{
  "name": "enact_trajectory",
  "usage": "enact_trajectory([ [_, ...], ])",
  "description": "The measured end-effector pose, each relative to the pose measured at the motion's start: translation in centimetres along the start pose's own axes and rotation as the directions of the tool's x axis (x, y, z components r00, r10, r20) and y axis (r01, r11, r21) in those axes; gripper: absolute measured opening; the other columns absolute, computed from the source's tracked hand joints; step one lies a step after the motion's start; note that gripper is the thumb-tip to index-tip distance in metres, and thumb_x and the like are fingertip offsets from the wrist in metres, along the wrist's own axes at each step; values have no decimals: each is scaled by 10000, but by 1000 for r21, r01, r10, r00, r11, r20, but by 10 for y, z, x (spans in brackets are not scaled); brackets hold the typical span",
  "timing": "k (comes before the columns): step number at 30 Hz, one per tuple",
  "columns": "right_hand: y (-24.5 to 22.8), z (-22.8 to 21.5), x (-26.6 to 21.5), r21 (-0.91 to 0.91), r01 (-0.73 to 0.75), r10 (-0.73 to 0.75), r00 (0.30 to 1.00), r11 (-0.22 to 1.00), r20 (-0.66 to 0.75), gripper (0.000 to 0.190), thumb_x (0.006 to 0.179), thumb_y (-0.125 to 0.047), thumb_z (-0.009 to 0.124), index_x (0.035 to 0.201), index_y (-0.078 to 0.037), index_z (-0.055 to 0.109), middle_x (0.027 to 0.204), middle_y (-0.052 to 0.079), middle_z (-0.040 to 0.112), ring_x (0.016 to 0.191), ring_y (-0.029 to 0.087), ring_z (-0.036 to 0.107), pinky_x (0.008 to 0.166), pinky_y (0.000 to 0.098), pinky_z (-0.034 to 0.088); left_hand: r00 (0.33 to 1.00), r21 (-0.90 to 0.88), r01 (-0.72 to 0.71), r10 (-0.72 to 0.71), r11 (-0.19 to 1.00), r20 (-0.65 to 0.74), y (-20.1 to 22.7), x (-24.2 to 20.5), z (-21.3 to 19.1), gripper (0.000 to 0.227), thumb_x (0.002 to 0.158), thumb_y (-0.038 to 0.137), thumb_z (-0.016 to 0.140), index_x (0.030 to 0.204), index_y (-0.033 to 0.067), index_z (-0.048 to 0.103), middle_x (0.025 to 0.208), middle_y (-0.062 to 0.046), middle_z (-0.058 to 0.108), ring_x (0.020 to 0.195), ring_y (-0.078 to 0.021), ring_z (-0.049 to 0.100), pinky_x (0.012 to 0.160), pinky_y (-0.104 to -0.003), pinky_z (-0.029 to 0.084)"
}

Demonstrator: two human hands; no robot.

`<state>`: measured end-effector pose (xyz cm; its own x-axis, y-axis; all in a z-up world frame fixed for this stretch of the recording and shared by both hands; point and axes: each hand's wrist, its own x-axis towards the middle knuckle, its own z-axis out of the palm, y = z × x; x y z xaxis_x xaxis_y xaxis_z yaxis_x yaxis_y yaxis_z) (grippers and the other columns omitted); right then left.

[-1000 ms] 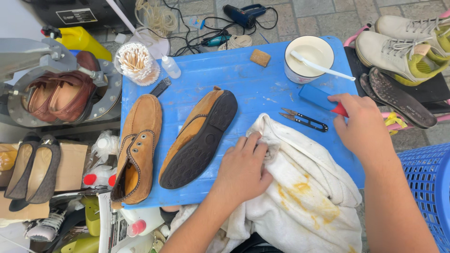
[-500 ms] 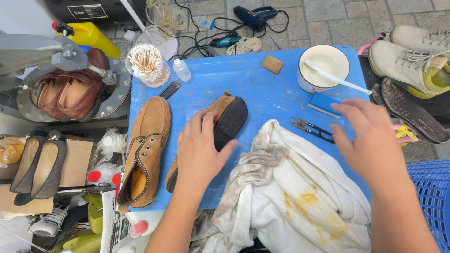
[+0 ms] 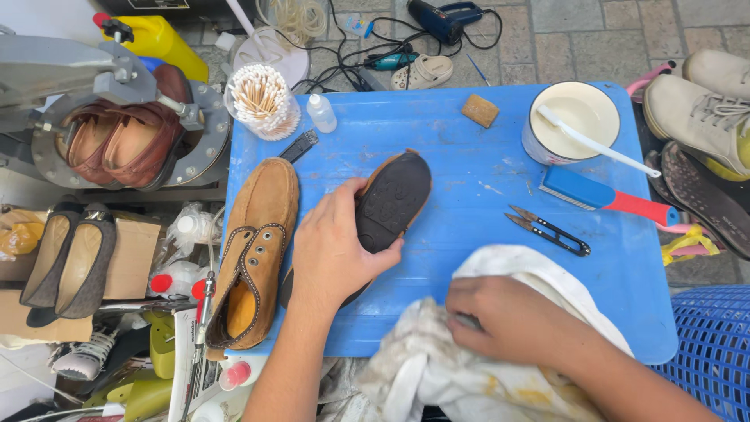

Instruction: The person scrubs the sole of a brown leather shoe with a blue brush and white foam, then wipes the sole with a white cloth. The process is repeated multiple times on the same shoe.

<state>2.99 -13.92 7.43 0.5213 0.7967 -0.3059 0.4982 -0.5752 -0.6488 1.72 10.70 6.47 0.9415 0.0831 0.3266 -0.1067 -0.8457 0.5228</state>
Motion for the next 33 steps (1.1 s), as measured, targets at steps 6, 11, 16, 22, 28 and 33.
enact_trajectory([
  [6,-1,-33,17,96,-148,167,958,984,-232,193,832,-260,720,884,-76,737,774,117,712,659,313,669,628,412,540,993,-6,-119,120,993,16,5,6,4,768,612,316,887,1269,72,572,1132,-119,702,1042,-326,668,839,-453,502],
  [11,19,-36,49,76,193,-86,712,978,-696,986,711,-300,886,1493,22,378,1395,249,510,1214,334,566,926,390,515,967,-38,-243,245,969,68,9,13,10,766,604,266,878,1280,77,572,1210,-98,687,1133,-303,648,883,-445,470],
  [16,44,-15,63,229,315,-73,717,921,-693,898,808,-207,860,1562,-88,386,1622,159,351,1499,295,404,1183,420,423,935,37,-352,353,935,-40,7,5,19,769,668,245,880,1338,61,549,1327,-105,658,1205,-290,633,937,-447,459],
  [22,67,13,64,684,598,-34,763,417,-646,1009,900,-177,820,1683,-94,188,1723,104,253,1581,240,312,1284,419,310,853,127,-439,457,889,-251,7,-5,27,636,808,161,899,1335,113,547,1404,-70,627,1259,-271,623,984,-452,457],
  [28,71,23,57,639,670,-15,695,377,-719,1137,856,-163,864,1697,-89,104,1678,144,333,1555,257,371,1279,430,337,831,100,-464,471,880,-294,6,-11,38,634,757,103,898,1288,175,558,1426,-68,590,1290,-293,593,1040,-486,452],
  [33,72,19,54,594,701,-87,672,394,-735,1075,884,-209,849,1681,-110,135,1708,179,311,1590,286,355,1324,472,330,879,36,-397,391,917,-271,5,-6,31,776,665,207,945,1302,161,504,1489,-149,506,1363,-383,536,1098,-538,409],
])
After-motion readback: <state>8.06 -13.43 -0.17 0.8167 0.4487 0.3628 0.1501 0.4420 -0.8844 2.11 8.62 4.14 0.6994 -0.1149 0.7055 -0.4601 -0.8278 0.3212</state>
